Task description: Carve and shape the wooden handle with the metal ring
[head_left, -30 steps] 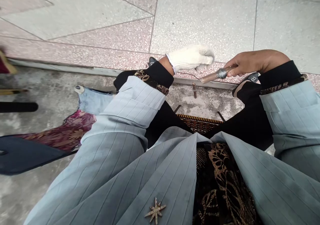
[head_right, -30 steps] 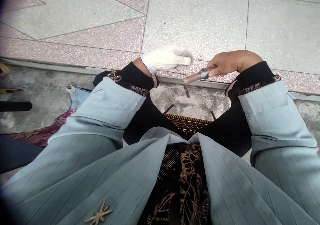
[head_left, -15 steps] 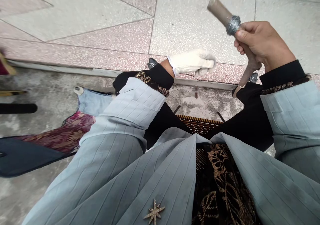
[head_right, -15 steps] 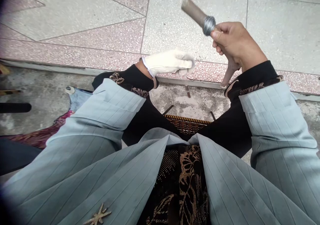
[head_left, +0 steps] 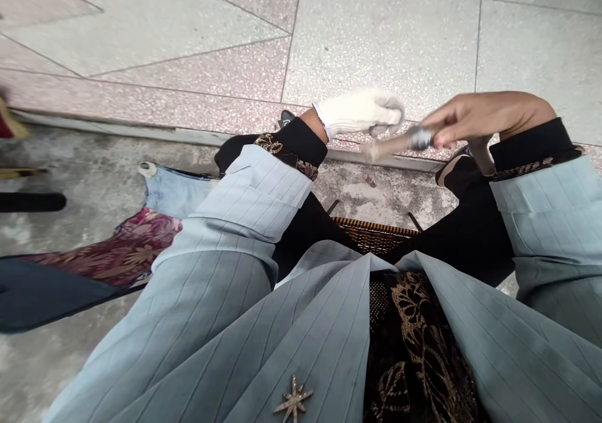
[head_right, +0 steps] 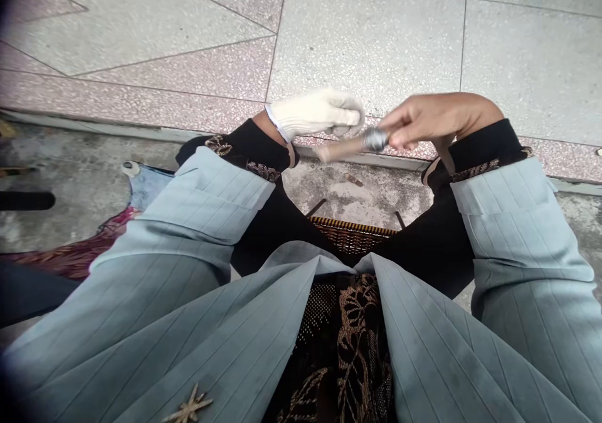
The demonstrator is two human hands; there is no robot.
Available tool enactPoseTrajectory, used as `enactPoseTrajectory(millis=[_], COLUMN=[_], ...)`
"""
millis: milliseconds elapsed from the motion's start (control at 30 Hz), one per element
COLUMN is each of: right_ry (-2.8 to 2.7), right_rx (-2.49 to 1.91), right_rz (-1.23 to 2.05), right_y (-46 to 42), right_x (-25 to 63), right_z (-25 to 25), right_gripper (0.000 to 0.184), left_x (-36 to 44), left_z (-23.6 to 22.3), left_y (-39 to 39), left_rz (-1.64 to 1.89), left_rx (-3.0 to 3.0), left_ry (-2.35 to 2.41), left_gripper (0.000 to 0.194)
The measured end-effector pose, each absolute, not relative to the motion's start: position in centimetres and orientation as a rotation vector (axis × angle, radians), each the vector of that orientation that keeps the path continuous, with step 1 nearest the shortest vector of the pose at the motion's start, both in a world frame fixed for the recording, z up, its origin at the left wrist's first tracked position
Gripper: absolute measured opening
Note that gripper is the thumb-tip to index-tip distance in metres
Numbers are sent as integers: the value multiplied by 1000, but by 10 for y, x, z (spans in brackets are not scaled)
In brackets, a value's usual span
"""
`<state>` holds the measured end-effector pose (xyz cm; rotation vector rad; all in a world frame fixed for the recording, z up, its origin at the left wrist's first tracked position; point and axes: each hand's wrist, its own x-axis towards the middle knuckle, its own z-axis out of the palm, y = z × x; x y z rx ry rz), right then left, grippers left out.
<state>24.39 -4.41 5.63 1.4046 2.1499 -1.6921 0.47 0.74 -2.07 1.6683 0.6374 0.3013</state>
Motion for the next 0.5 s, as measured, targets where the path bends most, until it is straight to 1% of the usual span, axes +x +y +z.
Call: enactPoseTrajectory(millis=[67,133,200,267,333,367,433,467,500], right_ry=[2283,2405,2407,2354,2328,2324,2363,2387,2398], right_rx=[1585,1902,2140,2292,2420,2481,2512,2450,2345], right_rz=[-1982,-2189,-2263,-2212,-2026,-1869,-1380,-1099,-852], right_y=[-46,-46,-43,-38,-33,-31,-27,-26,-25], right_x=[245,245,244,242,240,239,239,240,242], right_z=[61,59,52,44,38,36,32,30,28], right_gripper=[24,19,17,19,20,17,7,5,8], left_x=[3,3,5,8,12,14,16,16,17], left_z=[-15,-11,-9,-9,-9,-10,-11,-11,-12], left_y=[8,6,2,-3,-7,-8,-9,-9,-9], left_rz=[403,448,403,326,274,255,230,226,226], left_rx=[1623,1602,1574,1535,1506,1501,1517,1536,1558], left_ry=[627,623,623,602,593,598,608,610,608], left_gripper=[19,23,23,21,19,19,19,20,21])
